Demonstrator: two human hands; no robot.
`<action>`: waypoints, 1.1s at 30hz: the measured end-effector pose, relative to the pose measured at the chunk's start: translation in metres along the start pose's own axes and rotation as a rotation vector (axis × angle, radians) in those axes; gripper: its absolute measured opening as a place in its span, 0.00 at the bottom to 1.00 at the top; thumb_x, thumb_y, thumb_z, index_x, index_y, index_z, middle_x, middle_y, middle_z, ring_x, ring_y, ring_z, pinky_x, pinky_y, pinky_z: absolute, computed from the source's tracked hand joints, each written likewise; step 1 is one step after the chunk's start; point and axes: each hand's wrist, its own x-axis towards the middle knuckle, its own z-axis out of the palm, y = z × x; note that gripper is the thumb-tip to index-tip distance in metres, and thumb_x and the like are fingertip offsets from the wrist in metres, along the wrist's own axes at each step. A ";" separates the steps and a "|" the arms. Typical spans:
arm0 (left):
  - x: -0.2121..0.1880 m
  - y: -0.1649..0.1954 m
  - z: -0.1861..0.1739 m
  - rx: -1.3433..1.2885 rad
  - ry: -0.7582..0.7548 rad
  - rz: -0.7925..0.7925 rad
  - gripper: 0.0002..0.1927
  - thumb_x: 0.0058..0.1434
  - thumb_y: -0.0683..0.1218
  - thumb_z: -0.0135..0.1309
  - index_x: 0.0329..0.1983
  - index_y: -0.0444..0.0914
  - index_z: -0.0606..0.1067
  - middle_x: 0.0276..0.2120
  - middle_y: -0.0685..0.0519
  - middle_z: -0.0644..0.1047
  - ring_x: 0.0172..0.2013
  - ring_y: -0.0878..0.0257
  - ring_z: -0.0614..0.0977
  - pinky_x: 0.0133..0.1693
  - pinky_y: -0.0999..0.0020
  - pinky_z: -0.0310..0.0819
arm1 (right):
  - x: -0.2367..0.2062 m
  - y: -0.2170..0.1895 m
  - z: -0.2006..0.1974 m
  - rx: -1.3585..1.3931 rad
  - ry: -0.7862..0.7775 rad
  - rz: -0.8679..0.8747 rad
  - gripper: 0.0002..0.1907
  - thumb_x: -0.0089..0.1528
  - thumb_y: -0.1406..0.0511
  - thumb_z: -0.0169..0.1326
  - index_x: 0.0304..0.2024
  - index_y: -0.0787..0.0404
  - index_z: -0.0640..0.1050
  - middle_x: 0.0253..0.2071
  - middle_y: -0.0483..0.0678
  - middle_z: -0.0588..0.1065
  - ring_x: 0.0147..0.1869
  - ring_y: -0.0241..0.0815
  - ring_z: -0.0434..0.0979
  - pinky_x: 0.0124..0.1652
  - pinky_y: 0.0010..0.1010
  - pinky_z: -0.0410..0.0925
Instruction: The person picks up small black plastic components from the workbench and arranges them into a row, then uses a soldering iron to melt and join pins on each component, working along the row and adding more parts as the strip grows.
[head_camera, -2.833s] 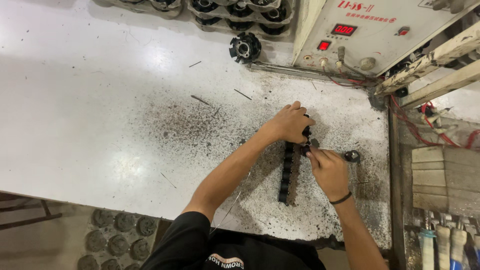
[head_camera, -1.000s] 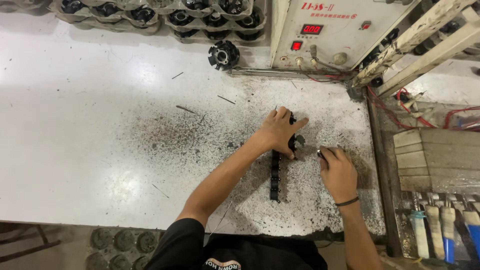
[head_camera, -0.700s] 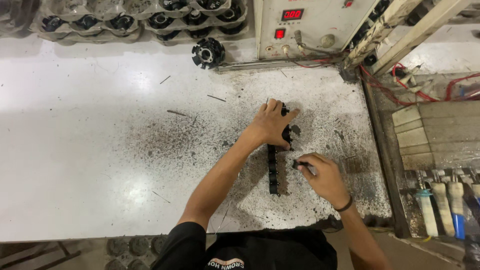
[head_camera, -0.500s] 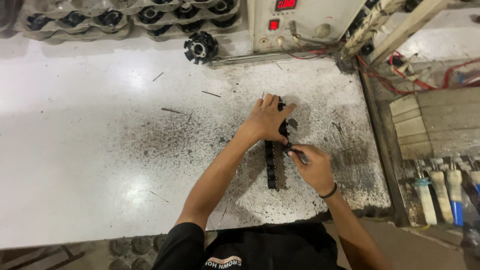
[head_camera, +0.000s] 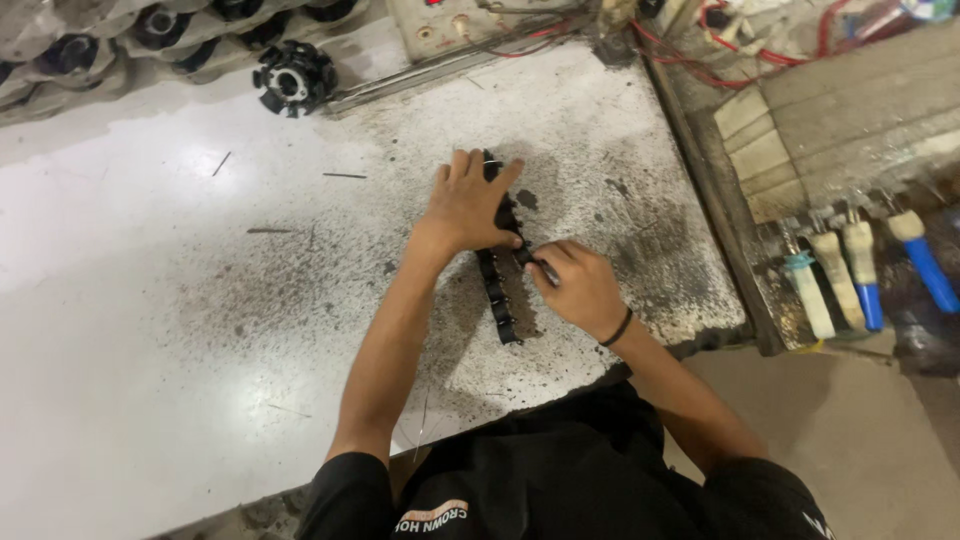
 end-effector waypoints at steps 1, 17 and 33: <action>0.000 0.001 -0.001 0.000 0.004 0.011 0.61 0.38 0.68 0.73 0.75 0.51 0.59 0.65 0.33 0.62 0.66 0.36 0.59 0.61 0.43 0.57 | 0.001 -0.001 -0.003 -0.024 0.001 -0.037 0.08 0.59 0.67 0.65 0.36 0.66 0.80 0.36 0.53 0.80 0.36 0.49 0.81 0.34 0.36 0.74; -0.112 0.073 -0.063 -0.372 0.747 0.175 0.07 0.73 0.31 0.49 0.48 0.33 0.75 0.35 0.49 0.82 0.26 0.62 0.80 0.28 0.67 0.70 | -0.157 0.078 -0.166 -0.714 0.513 0.514 0.14 0.59 0.65 0.68 0.45 0.62 0.80 0.44 0.52 0.74 0.51 0.57 0.74 0.50 0.48 0.68; -0.101 0.180 0.081 -1.350 0.102 0.375 0.07 0.73 0.38 0.52 0.49 0.32 0.79 0.48 0.43 0.79 0.52 0.57 0.80 0.53 0.64 0.75 | -0.157 -0.012 -0.080 0.021 0.555 0.231 0.16 0.65 0.67 0.62 0.53 0.67 0.77 0.49 0.55 0.75 0.47 0.52 0.79 0.46 0.40 0.72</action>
